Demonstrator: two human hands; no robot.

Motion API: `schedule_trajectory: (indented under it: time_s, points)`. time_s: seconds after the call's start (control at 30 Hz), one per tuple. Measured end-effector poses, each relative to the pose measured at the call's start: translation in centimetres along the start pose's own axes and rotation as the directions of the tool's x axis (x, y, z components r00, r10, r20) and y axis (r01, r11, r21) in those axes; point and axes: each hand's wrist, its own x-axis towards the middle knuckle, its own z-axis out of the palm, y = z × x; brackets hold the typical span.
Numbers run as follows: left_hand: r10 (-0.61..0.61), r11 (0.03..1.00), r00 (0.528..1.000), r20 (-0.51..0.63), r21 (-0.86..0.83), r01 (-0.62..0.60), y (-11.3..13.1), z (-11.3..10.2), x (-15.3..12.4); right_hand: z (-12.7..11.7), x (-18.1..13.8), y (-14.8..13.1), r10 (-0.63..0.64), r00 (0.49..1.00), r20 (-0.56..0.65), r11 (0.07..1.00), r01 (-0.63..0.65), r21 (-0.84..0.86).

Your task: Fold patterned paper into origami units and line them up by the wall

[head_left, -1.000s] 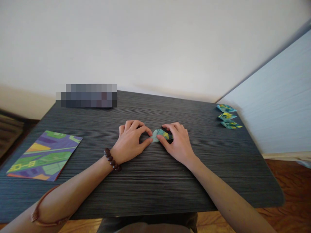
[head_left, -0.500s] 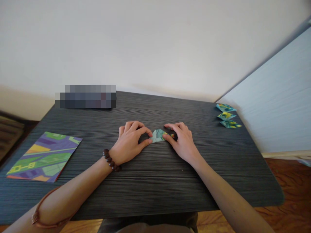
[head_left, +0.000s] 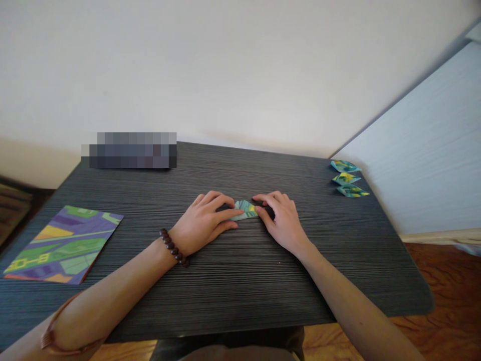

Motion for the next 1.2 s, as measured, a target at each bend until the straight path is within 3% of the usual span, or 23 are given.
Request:
schedule_trajectory:
  time_s: [0.17, 0.4, 0.53, 0.67, 0.77, 0.9, 1.1, 1.2]
  points:
    - [0.045, 0.995, 0.998, -0.034, 0.096, -0.042, 0.1, 0.1, 0.1, -0.2, 0.0, 0.1, -0.05, 0.999, -0.007, 0.995, 0.05, 0.088]
    - [0.055, 0.986, 0.992, -0.115, 0.161, -0.036, -0.1, 0.2, -0.2, -0.5, -0.1, 0.1, -0.218, 0.976, 0.003, 0.958, 0.213, 0.192]
    - [0.088, 0.983, 0.975, -0.203, 0.174, -0.052, 0.0, 0.2, -0.1, -0.1, -0.2, -0.4, -0.229, 0.968, -0.1, 0.958, 0.242, 0.153]
    - [0.122, 0.989, 0.922, -0.367, 0.12, -0.083, 0.4, 0.1, 0.1, 0.1, -0.2, -1.0, -0.303, 0.927, -0.223, 0.934, 0.335, 0.126]
    - [0.099, 0.995, 0.896, -0.433, 0.049, -0.087, 0.9, -0.3, 0.2, 0.1, -0.4, -1.6, -0.329, 0.911, -0.247, 0.923, 0.365, 0.117]
    - [0.071, 0.994, 0.893, -0.444, -0.044, -0.101, 1.5, -0.6, 0.4, 0.1, -0.6, -2.0, -0.332, 0.916, -0.224, 0.923, 0.365, 0.125]
    - [-0.099, 0.991, 0.903, -0.418, -0.128, 0.049, 1.6, -0.4, 0.4, 0.1, -0.4, -1.9, -0.334, 0.92, -0.205, 0.932, 0.354, 0.071]
    - [-0.119, 0.989, 0.91, -0.398, -0.127, 0.074, 1.3, -0.5, 0.3, -0.1, -0.2, -1.7, -0.333, 0.921, -0.201, 0.936, 0.348, 0.048]
